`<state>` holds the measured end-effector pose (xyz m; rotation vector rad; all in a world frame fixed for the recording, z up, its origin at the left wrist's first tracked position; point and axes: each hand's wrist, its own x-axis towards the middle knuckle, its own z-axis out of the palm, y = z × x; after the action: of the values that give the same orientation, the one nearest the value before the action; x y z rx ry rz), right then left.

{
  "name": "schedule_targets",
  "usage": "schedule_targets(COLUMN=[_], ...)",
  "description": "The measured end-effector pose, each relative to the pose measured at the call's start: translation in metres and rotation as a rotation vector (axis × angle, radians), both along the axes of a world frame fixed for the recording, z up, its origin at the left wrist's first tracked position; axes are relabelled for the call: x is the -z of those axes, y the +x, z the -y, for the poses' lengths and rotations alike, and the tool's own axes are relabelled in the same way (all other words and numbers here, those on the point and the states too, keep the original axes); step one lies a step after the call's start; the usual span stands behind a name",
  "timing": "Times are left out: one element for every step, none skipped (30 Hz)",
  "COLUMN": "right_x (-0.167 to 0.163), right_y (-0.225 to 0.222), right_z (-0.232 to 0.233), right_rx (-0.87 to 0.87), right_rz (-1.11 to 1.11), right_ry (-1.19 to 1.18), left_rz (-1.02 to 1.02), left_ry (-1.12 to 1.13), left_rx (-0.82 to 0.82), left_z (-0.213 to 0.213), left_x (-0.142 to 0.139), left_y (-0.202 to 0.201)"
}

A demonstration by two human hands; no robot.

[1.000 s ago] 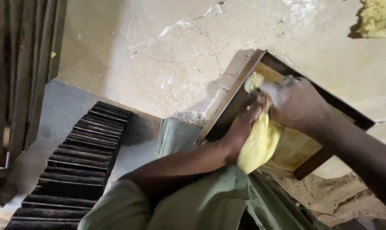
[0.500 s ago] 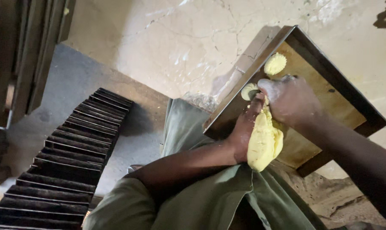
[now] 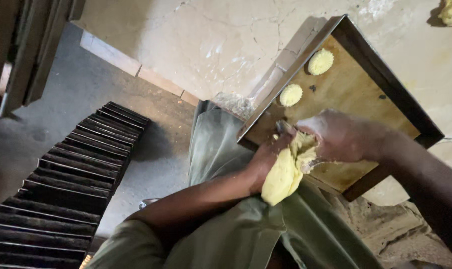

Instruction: The person holds a mass of yellow dough in one hand and a piping nozzle in the other, squeezing portions of dough onto baking trays one at a time. They fill a tray, carry it to a rack area, return, and continue depositing dough portions onto additional trays.

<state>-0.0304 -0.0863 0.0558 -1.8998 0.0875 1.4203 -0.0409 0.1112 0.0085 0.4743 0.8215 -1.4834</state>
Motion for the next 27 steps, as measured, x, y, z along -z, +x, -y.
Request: schedule_targets(right_x=[0.005, 0.009, 0.013, 0.017, 0.02, 0.025, 0.028, 0.031, 0.034, 0.037, 0.038, 0.036, 0.031, 0.023, 0.013, 0.002, -0.018, -0.037, -0.051, -0.065, -0.075, -0.08, -0.081, -0.081, -0.081, -0.08, -0.077], right_y=[0.002, 0.003, 0.002, 0.0, -0.004, -0.008, -0.012, -0.016, -0.018, -0.02, -0.02, -0.021, -0.023, -0.026, -0.03, -0.035, -0.046, -0.058, -0.071, -0.083, -0.095, -0.106, -0.118, -0.132, -0.148, -0.163, -0.179], right_z=[-0.005, -0.008, -0.013, -0.018, -0.023, -0.03, -0.036, -0.043, -0.049, -0.056, -0.061, -0.064, -0.064, -0.063, -0.062, -0.06, -0.05, -0.045, -0.045, -0.044, -0.042, -0.045, -0.052, -0.057, -0.058, -0.058, -0.054], right_rx=[-0.031, -0.066, -0.102, -0.103, -0.105, -0.112, -0.093, -0.077, -0.065, -0.085, -0.103, -0.118, -0.197, -0.269, -0.336, -0.171, -0.011, 0.154, 0.369, 0.58, 0.778, 0.834, 0.899, 0.967, 0.782, 0.588, 0.384], right_rz=[0.121, 0.246, 0.377, 0.357, 0.335, 0.317, 0.305, 0.29, 0.275, 0.313, 0.357, 0.401, 0.405, 0.411, 0.416, 0.481, 0.537, 0.582, 0.539, 0.5, 0.465, 0.508, 0.544, 0.579, 0.729, 0.855, 0.969], right_ry=[-0.096, -0.192, -0.284, -0.299, -0.31, -0.323, -0.361, -0.392, -0.422, -0.447, -0.484, -0.514, -0.492, -0.476, -0.464, -0.354, -0.242, -0.125, 0.017, 0.152, 0.305, 0.292, 0.279, 0.271, 0.055, -0.156, -0.373], left_rz=[0.008, 0.016, 0.027, 0.029, 0.027, 0.029, 0.034, 0.036, 0.036, 0.027, 0.023, 0.018, 0.052, 0.09, 0.132, 0.097, 0.048, -0.014, 0.016, 0.045, 0.086, 0.178, 0.265, 0.352, 0.275, 0.195, 0.117], left_ry=[0.055, 0.109, 0.163, 0.13, 0.1, 0.067, 0.076, 0.09, 0.106, 0.125, 0.132, 0.145, 0.162, 0.175, 0.187, 0.073, -0.046, -0.163, -0.149, -0.148, -0.141, -0.134, -0.123, -0.107, -0.108, -0.099, -0.094], left_rx=[0.021, 0.037, 0.053, -0.02, -0.093, -0.171, -0.164, -0.159, -0.159, -0.157, -0.155, -0.153, -0.098, -0.039, 0.027, -0.101, -0.226, -0.342, -0.277, -0.21, -0.154, -0.098, -0.036, 0.026, 0.055, 0.082, 0.109], left_z=[-0.001, -0.003, -0.004, -0.006, -0.008, -0.009, -0.011, -0.012, -0.013, -0.015, -0.015, -0.018, -0.022, -0.029, -0.034, -0.039, -0.04, -0.041, -0.04, -0.036, -0.027, -0.014, -0.001, 0.008, 0.016, 0.019, 0.024], left_x=[0.0, 0.001, 0.002, 0.003, 0.005, 0.008, 0.011, 0.013, 0.016, 0.021, 0.028, 0.033, 0.036, 0.04, 0.04, 0.042, 0.041, 0.037, 0.031, 0.025, 0.018, 0.009, -0.001, -0.011, -0.018, -0.024, -0.027], left_y=[0.0, 0.0, -0.001, -0.003, -0.008, -0.012, -0.018, -0.027, -0.037, -0.044, -0.049, -0.056, -0.061, -0.064, -0.065, -0.062, -0.058, -0.055, -0.051, -0.045, -0.041, -0.041, -0.043, -0.045, -0.048, -0.049, -0.053])
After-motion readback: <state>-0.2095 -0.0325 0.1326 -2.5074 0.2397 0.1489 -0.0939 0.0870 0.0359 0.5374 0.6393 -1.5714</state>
